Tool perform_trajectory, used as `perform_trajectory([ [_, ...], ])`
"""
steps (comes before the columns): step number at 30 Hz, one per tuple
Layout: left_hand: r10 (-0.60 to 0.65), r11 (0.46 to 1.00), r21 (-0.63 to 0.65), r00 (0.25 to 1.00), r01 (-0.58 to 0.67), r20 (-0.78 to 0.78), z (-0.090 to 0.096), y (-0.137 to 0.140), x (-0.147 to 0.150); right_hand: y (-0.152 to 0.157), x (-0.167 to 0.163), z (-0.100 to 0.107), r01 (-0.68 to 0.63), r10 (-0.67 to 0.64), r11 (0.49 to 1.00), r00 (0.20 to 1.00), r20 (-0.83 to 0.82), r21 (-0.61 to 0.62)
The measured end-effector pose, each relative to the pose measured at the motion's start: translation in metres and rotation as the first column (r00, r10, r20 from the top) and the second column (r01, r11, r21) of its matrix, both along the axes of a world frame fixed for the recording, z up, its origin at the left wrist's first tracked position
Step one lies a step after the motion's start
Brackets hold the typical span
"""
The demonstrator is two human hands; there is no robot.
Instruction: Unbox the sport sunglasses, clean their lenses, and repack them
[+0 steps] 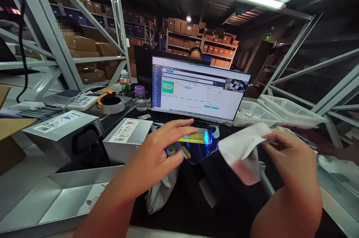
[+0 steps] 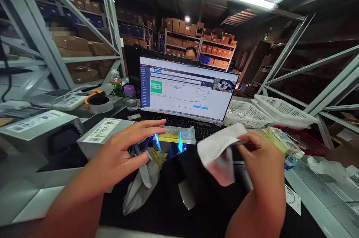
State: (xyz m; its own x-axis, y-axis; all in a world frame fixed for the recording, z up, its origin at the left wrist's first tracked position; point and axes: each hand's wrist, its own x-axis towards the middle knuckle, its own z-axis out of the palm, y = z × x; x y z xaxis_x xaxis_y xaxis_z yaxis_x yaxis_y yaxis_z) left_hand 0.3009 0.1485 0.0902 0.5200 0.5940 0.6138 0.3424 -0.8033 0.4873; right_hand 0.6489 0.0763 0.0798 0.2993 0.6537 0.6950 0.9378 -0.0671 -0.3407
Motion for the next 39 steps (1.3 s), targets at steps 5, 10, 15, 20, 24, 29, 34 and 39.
perform_trajectory([
  [5, -0.061, 0.997, 0.032, 0.995, 0.064, -0.085, -0.001, 0.0, -0.002, 0.004, -0.003, 0.005, 0.257, -0.283, 0.953, 0.944, 0.172, 0.159],
  [10, -0.154, 0.982, 0.087, 0.979, 0.166, -0.136, 0.004, 0.0, -0.008, 0.009, 0.002, 0.001, 0.183, -0.185, 0.964, 0.983, 0.006, -0.191],
  [15, -0.187, 0.967, 0.133, 0.959, 0.218, -0.213, 0.006, 0.001, -0.015, 0.017, -0.01, 0.004, -0.214, 0.149, 0.97, 0.898, -0.413, -0.116],
  [20, -0.096, 0.962, 0.229, 0.968, 0.151, -0.234, -0.003, 0.003, -0.013, 0.007, -0.075, 0.006, -0.398, 0.423, 0.906, 0.854, -0.303, 0.144],
  [24, 0.024, 0.959, 0.28, 0.974, 0.041, -0.225, -0.009, 0.006, -0.007, -0.004, -0.112, 0.006, -0.859, 0.775, 0.513, 0.464, -0.429, -0.002],
  [29, 0.0, 0.94, 0.336, 0.987, 0.054, -0.16, -0.008, 0.006, -0.002, 0.002, -0.098, 0.004, -0.981, 0.764, 0.175, 0.191, -0.617, -0.088],
  [34, 0.094, 0.895, 0.445, 0.984, -0.016, -0.154, -0.008, -0.004, 0.006, 0.011, -0.102, -0.008, -0.904, 0.744, 0.38, 0.424, -0.516, -0.196],
  [39, 0.192, 0.784, 0.621, 0.952, -0.002, -0.238, -0.012, -0.009, 0.017, 0.018, -0.138, -0.023, -0.772, 0.745, 0.615, 0.635, -0.204, -0.159],
])
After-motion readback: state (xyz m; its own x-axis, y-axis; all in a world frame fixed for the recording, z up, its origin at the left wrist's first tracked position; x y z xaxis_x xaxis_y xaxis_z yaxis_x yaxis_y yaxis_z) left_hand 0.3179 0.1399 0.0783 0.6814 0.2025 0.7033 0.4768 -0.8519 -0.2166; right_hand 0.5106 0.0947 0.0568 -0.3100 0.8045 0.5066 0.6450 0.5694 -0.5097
